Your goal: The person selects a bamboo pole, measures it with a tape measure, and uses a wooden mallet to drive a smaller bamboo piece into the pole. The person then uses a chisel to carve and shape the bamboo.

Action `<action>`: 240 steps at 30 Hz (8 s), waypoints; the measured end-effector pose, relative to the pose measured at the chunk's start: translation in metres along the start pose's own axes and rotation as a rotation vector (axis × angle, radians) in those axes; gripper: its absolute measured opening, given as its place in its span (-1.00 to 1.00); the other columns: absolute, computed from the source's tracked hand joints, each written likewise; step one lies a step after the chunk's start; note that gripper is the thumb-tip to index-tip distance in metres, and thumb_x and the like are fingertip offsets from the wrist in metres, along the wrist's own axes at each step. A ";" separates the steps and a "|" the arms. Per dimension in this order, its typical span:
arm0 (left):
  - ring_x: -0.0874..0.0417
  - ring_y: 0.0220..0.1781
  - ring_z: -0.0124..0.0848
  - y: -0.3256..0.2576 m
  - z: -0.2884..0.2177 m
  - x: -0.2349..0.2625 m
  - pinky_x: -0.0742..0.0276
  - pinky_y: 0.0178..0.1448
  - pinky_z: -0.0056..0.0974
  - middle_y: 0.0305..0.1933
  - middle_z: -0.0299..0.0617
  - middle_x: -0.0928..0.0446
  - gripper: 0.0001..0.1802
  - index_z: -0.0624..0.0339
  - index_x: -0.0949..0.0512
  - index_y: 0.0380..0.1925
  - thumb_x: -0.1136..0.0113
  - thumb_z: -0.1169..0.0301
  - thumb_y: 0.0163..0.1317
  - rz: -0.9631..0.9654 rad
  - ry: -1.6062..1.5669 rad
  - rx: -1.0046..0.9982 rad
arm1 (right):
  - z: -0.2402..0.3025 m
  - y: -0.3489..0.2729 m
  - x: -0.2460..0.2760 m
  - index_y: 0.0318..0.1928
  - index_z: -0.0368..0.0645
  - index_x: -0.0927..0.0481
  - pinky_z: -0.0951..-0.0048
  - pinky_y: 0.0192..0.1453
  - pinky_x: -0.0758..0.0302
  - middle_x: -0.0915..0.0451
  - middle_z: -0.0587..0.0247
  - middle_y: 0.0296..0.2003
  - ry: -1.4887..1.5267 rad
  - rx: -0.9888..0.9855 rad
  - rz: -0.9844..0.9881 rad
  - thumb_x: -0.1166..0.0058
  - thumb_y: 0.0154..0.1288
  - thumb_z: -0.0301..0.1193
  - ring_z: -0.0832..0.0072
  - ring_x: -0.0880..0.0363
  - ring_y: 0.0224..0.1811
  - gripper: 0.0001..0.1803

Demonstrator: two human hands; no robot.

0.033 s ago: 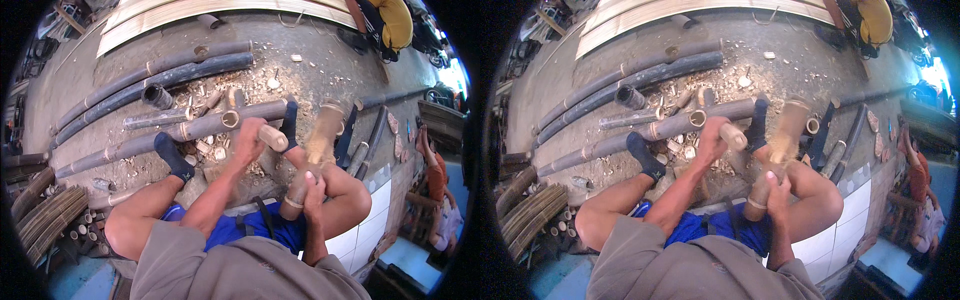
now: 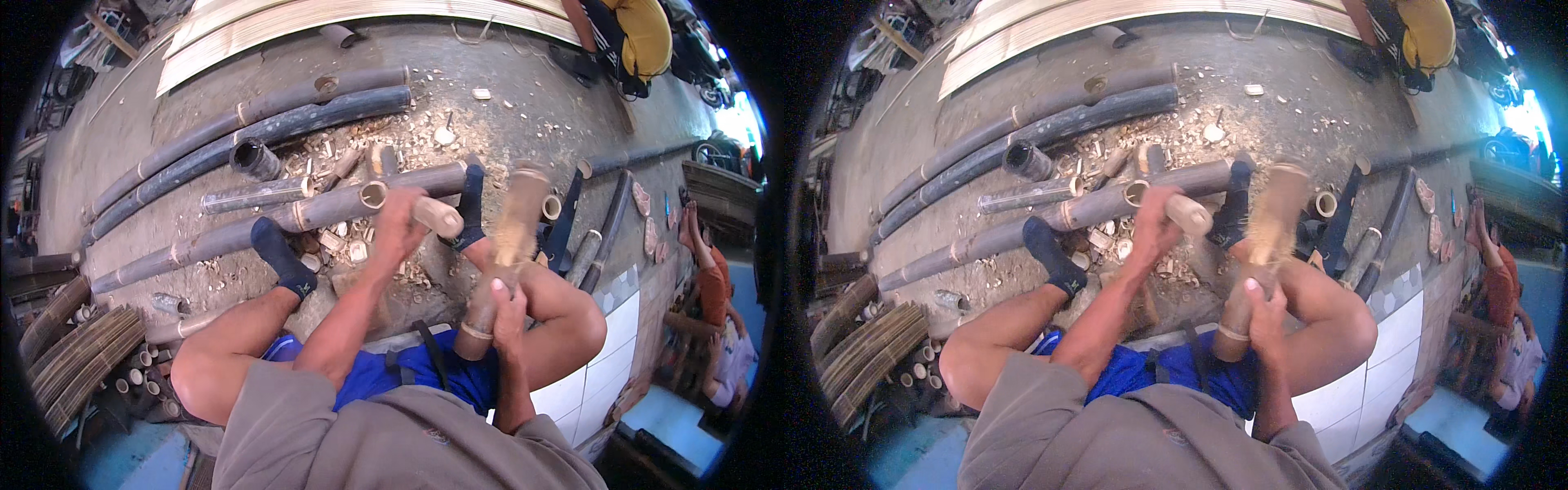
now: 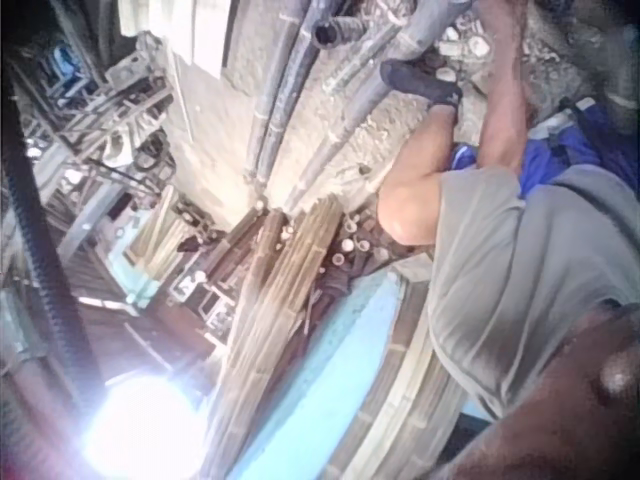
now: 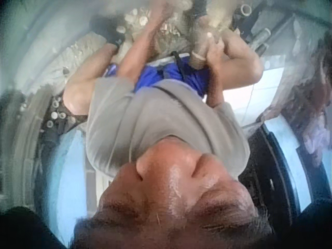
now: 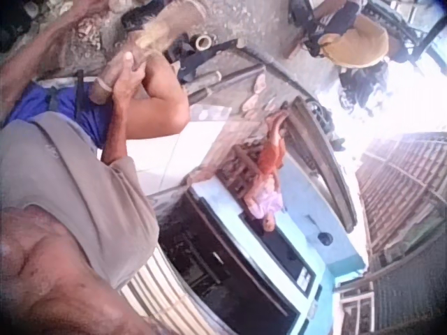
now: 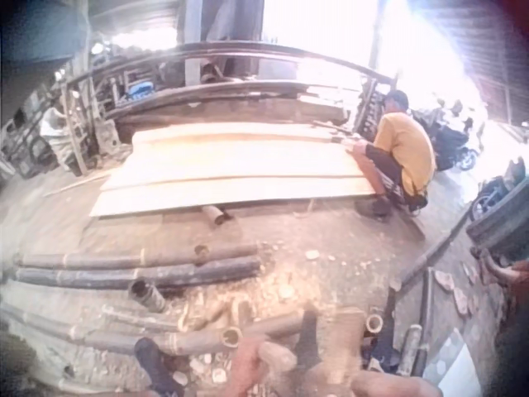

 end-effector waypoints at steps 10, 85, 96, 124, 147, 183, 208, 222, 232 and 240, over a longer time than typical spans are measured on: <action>-0.55 -0.08 -0.36 0.065 0.049 0.157 -0.50 0.15 -0.24 -0.13 -0.22 -0.57 -0.64 0.22 -0.56 0.02 -0.36 0.45 0.22 -0.455 -0.034 0.409 | -0.014 0.002 -0.101 0.24 -0.23 -0.56 -0.12 0.20 -0.62 -0.75 -0.34 -0.09 -1.424 0.072 0.655 -0.26 0.22 0.23 -0.20 -0.75 0.04 -0.15; -0.44 0.44 -0.02 -0.012 0.160 0.108 -0.28 0.42 0.29 0.30 -0.08 -0.49 0.05 -0.07 -0.43 0.39 -0.72 0.16 -0.21 0.482 0.975 0.392 | 0.034 0.169 -0.088 -0.05 -0.14 -0.62 0.35 -0.46 -0.61 -0.64 0.28 -0.41 -0.209 0.064 -0.006 -0.32 0.42 -0.22 0.48 -0.64 -0.49 -0.71; -0.36 0.48 0.02 -0.016 0.160 0.103 -0.20 0.50 0.32 0.36 -0.05 -0.40 0.14 -0.05 -0.41 0.45 -0.74 0.20 -0.27 0.457 0.977 0.460 | 0.059 0.284 0.019 0.05 -0.39 -0.67 -0.14 0.21 -0.57 -0.70 -0.45 -0.03 -1.334 0.257 -0.188 -0.30 0.23 0.01 -0.29 -0.68 0.12 -0.34; 0.07 0.78 0.05 -0.054 0.183 0.119 0.09 0.74 0.27 0.76 -0.03 -0.01 0.01 -0.08 -0.08 0.68 -0.32 0.23 0.24 0.474 0.767 0.529 | -0.122 0.087 -0.134 0.34 -0.13 -0.34 -0.18 0.15 -0.62 -0.68 -0.26 0.03 -1.558 0.429 0.646 -0.40 0.24 0.04 -0.26 -0.70 0.06 -0.16; 0.01 0.76 0.11 -0.036 0.185 0.111 0.19 0.72 0.35 0.74 0.08 -0.06 0.28 -0.13 0.01 0.70 -0.56 -0.07 0.07 0.609 0.888 0.537 | 0.164 -0.029 -0.024 0.20 -0.21 -0.63 0.21 0.21 -0.61 -0.78 0.14 -0.13 -0.655 0.585 0.326 -0.19 0.52 -0.10 0.21 -0.76 -0.06 -0.52; -0.61 0.31 -0.27 -0.017 0.016 0.461 -0.43 0.45 -0.18 0.26 -0.03 -0.66 -0.33 0.16 -0.40 0.53 -0.27 0.14 0.53 0.323 0.692 0.730 | -0.114 0.027 0.166 0.31 -0.21 -0.53 -0.05 0.28 -0.56 -0.60 -0.20 0.13 -1.178 0.295 -0.261 -0.40 0.27 -0.20 -0.18 -0.57 0.23 -0.34; -0.69 0.27 0.08 0.050 0.022 0.293 -0.57 0.34 0.05 0.23 0.18 -0.67 -0.28 0.06 -0.51 0.42 -0.35 -0.03 0.34 0.796 0.691 0.328 | -0.029 0.130 0.160 0.31 -0.22 -0.50 0.19 0.13 -0.60 -0.62 0.04 0.02 -1.056 0.425 -0.272 -0.29 0.42 -0.28 0.24 -0.64 0.08 -0.46; -0.51 0.37 -0.07 0.000 0.164 0.070 -0.32 0.49 0.11 0.21 -0.05 -0.58 0.00 0.08 -0.48 0.28 -0.68 -0.12 -0.14 0.473 0.776 0.299 | 0.222 0.040 -0.153 0.03 -0.16 -0.53 0.52 -0.29 -0.46 -0.52 0.49 -0.30 -0.847 0.080 0.660 -0.23 0.46 -0.27 0.68 -0.46 -0.33 -0.70; -0.53 0.32 -0.13 -0.002 0.152 0.089 -0.29 0.41 0.09 0.17 -0.12 -0.58 -0.04 0.04 -0.48 0.26 -0.66 -0.10 -0.13 0.454 0.794 0.325 | 0.013 0.162 -0.519 -0.17 -0.40 -0.61 0.17 -0.34 -0.56 -0.66 0.07 -0.44 -0.818 0.100 1.000 -0.18 0.38 -0.17 0.33 -0.67 -0.47 -0.57; -0.49 0.36 -0.10 0.003 0.154 0.077 -0.23 0.48 0.15 0.24 -0.12 -0.54 0.02 0.06 -0.48 0.32 -0.64 -0.16 -0.12 0.523 0.775 0.334 | -0.004 0.174 -0.545 -0.12 -0.42 -0.60 0.17 -0.46 -0.60 -0.62 0.06 -0.42 -0.755 -0.232 0.991 -0.19 0.37 -0.23 0.27 -0.64 -0.50 -0.59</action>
Point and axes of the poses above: each hand's wrist, its own y-axis towards the middle knuckle, its own x-axis out of the back of the hand, z = x × y, the point moved 8 cm from there along y, towards the middle knuckle
